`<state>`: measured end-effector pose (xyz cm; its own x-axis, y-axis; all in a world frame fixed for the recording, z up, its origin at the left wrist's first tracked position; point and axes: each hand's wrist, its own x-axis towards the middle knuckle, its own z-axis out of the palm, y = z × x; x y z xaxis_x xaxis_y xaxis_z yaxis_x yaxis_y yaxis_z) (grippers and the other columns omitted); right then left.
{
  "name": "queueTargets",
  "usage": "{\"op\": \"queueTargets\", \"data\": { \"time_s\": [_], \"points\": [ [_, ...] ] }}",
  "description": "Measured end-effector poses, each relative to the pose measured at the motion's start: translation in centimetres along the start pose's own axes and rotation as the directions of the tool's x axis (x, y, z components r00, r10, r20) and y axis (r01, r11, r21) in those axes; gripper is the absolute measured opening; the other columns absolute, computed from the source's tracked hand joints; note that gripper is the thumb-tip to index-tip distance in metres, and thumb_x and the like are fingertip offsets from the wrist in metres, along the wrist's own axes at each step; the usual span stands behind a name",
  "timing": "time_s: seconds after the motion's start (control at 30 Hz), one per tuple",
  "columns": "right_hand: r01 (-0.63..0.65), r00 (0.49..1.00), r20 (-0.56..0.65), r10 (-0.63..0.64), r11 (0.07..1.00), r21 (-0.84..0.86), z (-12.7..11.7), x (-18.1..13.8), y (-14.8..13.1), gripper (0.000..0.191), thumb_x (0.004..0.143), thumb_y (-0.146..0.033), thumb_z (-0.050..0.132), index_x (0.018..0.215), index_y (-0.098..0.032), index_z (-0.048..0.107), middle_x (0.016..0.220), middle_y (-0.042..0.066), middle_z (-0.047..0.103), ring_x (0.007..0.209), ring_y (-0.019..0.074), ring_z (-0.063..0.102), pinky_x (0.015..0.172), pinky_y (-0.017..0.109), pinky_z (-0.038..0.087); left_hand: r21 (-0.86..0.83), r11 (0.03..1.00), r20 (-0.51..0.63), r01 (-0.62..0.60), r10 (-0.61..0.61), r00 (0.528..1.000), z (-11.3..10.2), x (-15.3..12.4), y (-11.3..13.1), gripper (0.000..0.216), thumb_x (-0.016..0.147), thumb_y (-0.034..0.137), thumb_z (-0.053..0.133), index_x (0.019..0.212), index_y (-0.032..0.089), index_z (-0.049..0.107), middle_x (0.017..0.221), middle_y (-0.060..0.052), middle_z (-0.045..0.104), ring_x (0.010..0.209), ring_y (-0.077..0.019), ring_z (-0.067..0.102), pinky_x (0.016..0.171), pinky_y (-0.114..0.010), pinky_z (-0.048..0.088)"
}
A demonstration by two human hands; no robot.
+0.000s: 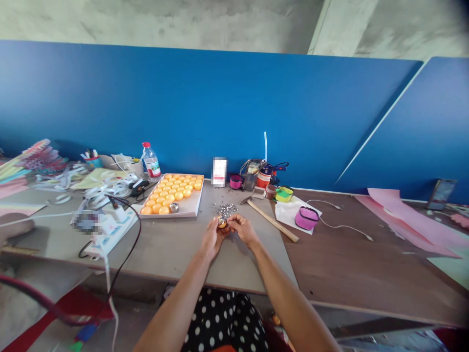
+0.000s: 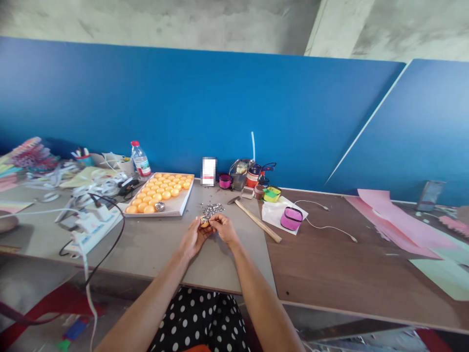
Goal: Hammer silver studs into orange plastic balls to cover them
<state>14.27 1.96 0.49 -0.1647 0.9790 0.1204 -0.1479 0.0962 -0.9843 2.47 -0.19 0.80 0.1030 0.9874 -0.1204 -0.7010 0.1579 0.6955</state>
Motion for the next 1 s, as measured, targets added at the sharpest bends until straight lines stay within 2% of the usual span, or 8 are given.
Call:
{"op": "queueTargets", "data": {
  "time_s": [0.3,0.47,0.77,1.0],
  "points": [
    [0.001,0.999,0.047,0.004,0.993,-0.119,-0.12,-0.02,0.27,0.012,0.066,-0.029,0.058,0.069,-0.018,0.056,0.054,-0.006,0.049,0.05,0.0076,0.042,0.053,0.022,0.035,0.058,0.997,0.011,-0.049,0.049,0.999,0.13,-0.14,-0.13,0.027,0.072,0.036,0.062,0.085,0.013,0.057,0.067,-0.003,0.064,0.056,-0.0133,0.06,0.06,-0.027,0.049],
    [-0.006,0.998,0.059,0.013,0.995,-0.103,-0.2,0.02,0.37,0.014,0.066,-0.031,0.058,0.071,-0.018,0.056,0.054,-0.006,0.049,0.05,0.0079,0.042,0.053,0.021,0.035,0.076,0.996,0.034,-0.054,0.051,0.998,0.16,-0.17,-0.14,0.031,0.07,0.038,0.064,0.086,0.013,0.057,0.067,-0.003,0.064,0.056,-0.0134,0.059,0.059,-0.028,0.047],
    [-0.01,0.997,0.08,0.018,0.995,-0.102,-0.26,-0.01,0.63,0.014,0.067,-0.032,0.057,0.07,-0.018,0.056,0.055,-0.006,0.049,0.049,0.0071,0.041,0.052,0.021,0.034,0.079,0.994,0.017,-0.07,0.068,0.998,-0.42,0.23,-0.66,0.031,0.069,0.04,0.064,0.082,0.013,0.057,0.062,0.0,0.06,0.05,-0.0109,0.055,0.055,-0.026,0.046],
    [-0.018,0.997,0.074,0.026,0.994,-0.105,-0.26,-0.1,0.59,0.014,0.068,-0.031,0.057,0.072,-0.018,0.056,0.053,-0.006,0.049,0.05,0.0074,0.042,0.053,0.021,0.034,0.083,0.994,0.005,-0.076,0.076,0.997,-0.32,0.12,-0.58,0.03,0.069,0.04,0.064,0.08,0.013,0.057,0.063,-0.001,0.061,0.053,-0.0119,0.057,0.056,-0.026,0.047]
  ]
}}
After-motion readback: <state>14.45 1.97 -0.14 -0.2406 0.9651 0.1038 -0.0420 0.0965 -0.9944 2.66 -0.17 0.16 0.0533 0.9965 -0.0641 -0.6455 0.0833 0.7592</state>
